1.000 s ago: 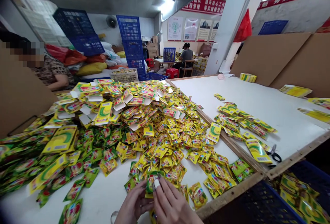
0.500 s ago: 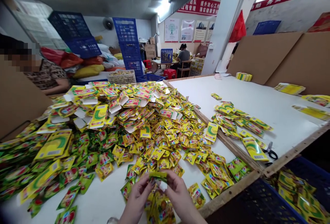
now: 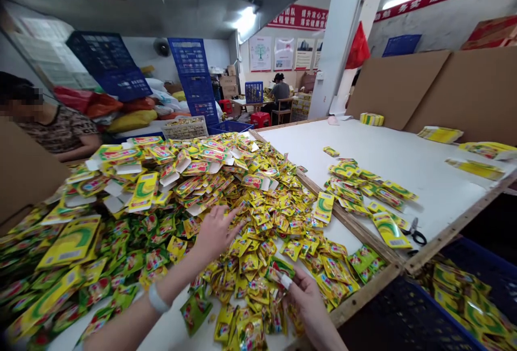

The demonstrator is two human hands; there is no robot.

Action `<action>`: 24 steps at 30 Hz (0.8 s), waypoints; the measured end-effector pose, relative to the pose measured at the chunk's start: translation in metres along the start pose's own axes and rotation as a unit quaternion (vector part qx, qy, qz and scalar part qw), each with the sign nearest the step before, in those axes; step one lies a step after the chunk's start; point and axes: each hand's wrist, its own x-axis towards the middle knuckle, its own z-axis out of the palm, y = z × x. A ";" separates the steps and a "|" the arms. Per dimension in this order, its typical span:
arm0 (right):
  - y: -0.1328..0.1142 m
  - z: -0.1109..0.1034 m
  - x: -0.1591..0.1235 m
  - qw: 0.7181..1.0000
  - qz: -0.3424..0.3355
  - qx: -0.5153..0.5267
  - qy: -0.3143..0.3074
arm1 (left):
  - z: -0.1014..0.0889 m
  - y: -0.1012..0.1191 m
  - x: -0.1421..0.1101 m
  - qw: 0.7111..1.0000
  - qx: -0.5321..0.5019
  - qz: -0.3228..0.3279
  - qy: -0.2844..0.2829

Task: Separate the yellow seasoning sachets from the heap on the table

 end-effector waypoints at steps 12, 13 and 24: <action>0.010 0.034 -0.001 0.990 0.085 0.052 -0.100 | -0.001 -0.037 -0.042 0.988 0.101 -0.110 0.045; 0.008 0.038 0.000 0.989 0.085 0.047 -0.110 | 0.002 -0.037 -0.038 0.988 0.085 -0.121 0.050; -0.052 0.067 -0.003 0.979 -0.085 -0.073 -0.167 | -0.034 -0.007 -0.088 0.931 -0.304 -0.178 -0.096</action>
